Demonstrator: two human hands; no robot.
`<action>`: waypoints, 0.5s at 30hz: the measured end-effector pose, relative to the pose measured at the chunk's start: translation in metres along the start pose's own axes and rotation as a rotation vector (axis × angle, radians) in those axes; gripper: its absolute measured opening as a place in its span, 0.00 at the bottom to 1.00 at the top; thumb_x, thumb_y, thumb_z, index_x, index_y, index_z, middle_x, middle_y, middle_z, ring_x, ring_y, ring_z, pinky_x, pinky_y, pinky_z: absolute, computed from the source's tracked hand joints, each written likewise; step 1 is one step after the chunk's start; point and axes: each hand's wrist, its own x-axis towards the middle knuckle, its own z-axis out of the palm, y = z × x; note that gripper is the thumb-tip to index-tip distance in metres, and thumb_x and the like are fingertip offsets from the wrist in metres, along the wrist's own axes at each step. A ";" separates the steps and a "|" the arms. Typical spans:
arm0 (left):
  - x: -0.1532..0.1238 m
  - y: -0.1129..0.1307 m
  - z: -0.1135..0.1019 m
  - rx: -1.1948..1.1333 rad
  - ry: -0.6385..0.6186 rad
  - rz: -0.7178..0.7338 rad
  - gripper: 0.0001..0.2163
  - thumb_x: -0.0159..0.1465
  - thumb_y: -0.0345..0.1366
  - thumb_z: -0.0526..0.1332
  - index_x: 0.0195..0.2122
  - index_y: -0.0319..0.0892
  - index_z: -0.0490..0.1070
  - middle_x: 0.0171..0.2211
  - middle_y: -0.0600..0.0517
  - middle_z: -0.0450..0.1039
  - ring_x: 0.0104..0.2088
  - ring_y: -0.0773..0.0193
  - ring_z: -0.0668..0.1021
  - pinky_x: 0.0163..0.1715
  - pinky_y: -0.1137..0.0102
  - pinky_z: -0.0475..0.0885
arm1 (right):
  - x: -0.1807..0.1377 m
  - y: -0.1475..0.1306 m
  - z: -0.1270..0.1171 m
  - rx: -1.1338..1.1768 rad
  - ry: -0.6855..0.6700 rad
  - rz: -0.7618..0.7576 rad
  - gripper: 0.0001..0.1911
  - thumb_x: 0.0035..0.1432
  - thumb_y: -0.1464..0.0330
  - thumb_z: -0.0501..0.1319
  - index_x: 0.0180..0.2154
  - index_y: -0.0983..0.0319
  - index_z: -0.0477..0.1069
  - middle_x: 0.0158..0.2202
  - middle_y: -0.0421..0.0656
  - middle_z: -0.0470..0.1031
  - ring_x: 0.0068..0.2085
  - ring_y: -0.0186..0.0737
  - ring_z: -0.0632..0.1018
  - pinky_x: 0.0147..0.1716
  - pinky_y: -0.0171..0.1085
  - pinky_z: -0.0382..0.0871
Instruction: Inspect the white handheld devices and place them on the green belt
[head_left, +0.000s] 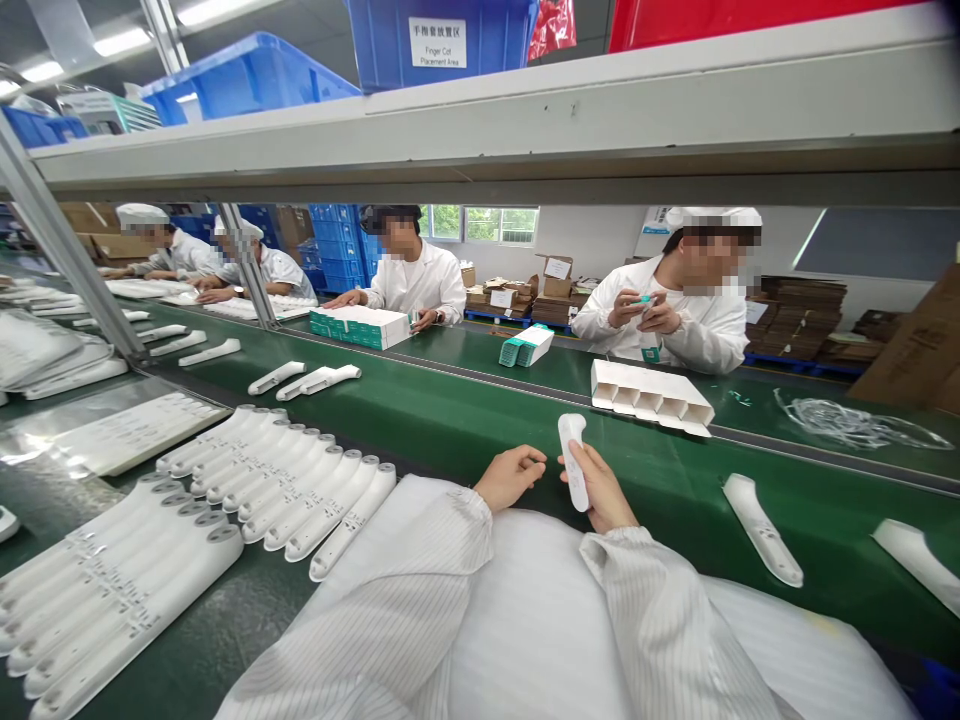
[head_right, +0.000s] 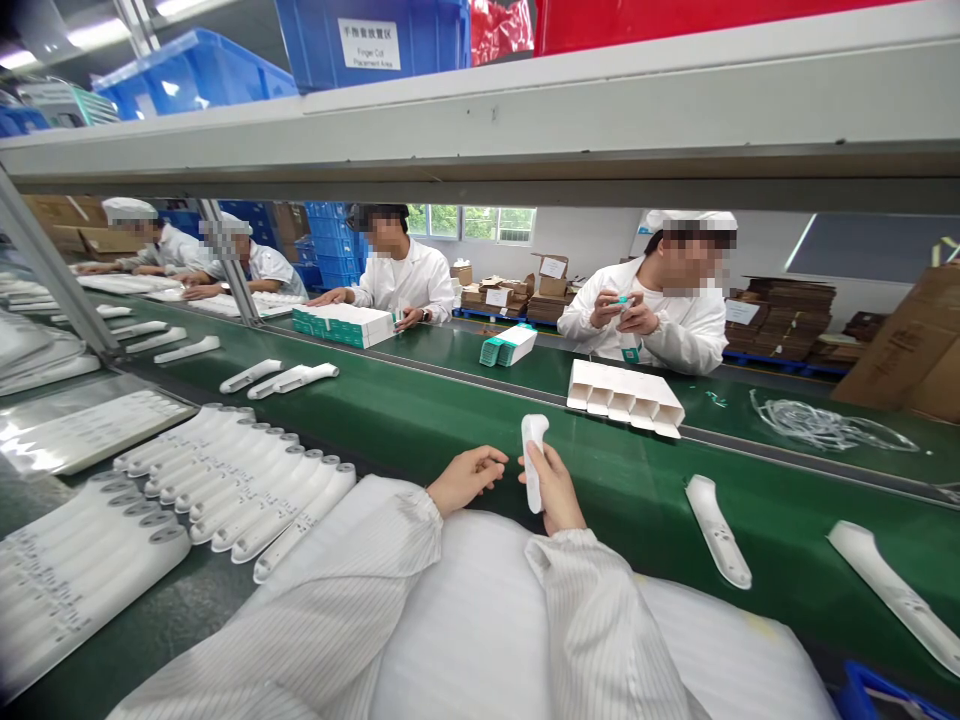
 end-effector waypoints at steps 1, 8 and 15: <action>0.000 -0.001 0.000 0.003 -0.002 0.009 0.13 0.57 0.39 0.56 0.41 0.38 0.67 0.28 0.52 0.68 0.26 0.71 0.70 0.27 0.75 0.66 | 0.003 0.003 -0.003 -0.206 0.050 -0.035 0.25 0.47 0.54 0.59 0.45 0.61 0.66 0.36 0.44 0.73 0.30 0.39 0.74 0.30 0.37 0.67; 0.002 -0.007 0.001 0.049 -0.065 0.060 0.16 0.57 0.40 0.56 0.45 0.40 0.66 0.28 0.54 0.68 0.29 0.69 0.72 0.32 0.73 0.67 | 0.009 0.010 -0.015 -1.083 0.114 -0.105 0.32 0.48 0.62 0.58 0.55 0.64 0.57 0.50 0.54 0.64 0.51 0.51 0.67 0.44 0.43 0.62; 0.003 -0.009 0.001 0.115 -0.061 0.069 0.14 0.57 0.39 0.56 0.43 0.40 0.68 0.28 0.54 0.69 0.30 0.68 0.72 0.33 0.72 0.67 | 0.012 0.009 -0.019 -1.184 0.044 -0.092 0.24 0.52 0.63 0.55 0.51 0.64 0.61 0.47 0.53 0.66 0.49 0.50 0.69 0.46 0.41 0.61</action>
